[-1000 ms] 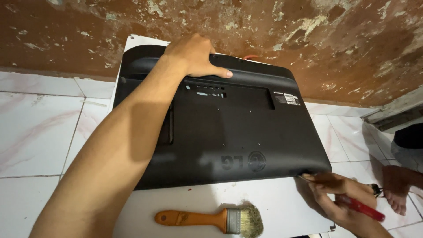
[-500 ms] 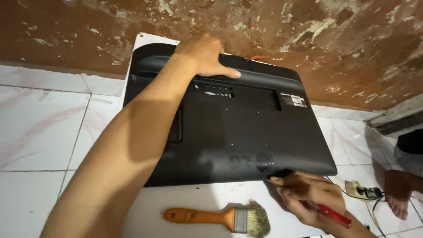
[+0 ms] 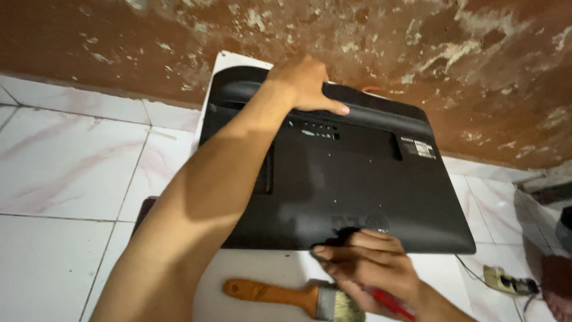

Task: The person holds the back of a television steady on a white board and brushes dust off the black rear panel with a bristle brush, working around the vents and ports. They then pick up a red-handled screwdriver and unscrew screws from the rear panel, removing screws by hand.

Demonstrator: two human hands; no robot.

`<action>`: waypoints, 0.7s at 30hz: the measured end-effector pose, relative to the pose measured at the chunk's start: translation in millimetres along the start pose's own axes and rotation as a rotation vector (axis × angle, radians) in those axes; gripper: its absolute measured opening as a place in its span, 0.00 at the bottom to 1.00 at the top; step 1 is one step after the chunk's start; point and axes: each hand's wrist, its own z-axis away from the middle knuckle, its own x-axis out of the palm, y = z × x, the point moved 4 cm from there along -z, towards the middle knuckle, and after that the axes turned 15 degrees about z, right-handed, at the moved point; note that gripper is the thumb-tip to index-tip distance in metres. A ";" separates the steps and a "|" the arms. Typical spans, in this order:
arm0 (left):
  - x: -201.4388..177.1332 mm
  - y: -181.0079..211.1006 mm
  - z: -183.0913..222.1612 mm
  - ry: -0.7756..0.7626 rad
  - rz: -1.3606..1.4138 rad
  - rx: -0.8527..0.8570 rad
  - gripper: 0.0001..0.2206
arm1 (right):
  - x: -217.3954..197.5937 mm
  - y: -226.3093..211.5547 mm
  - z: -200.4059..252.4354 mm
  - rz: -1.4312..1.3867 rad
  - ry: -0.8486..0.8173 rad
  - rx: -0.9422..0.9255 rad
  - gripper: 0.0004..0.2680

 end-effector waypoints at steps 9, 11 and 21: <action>-3.2 2.4 3.0 0.013 0.023 0.014 0.35 | -5.4 8.0 -25.9 -0.114 0.164 0.166 0.08; -2.1 0.4 1.3 0.010 0.021 0.012 0.35 | -14.1 24.1 -20.9 -0.098 0.184 0.233 0.08; -9.3 4.2 5.0 -0.049 0.063 -0.009 0.34 | -18.3 99.7 4.1 -0.386 0.266 0.713 0.06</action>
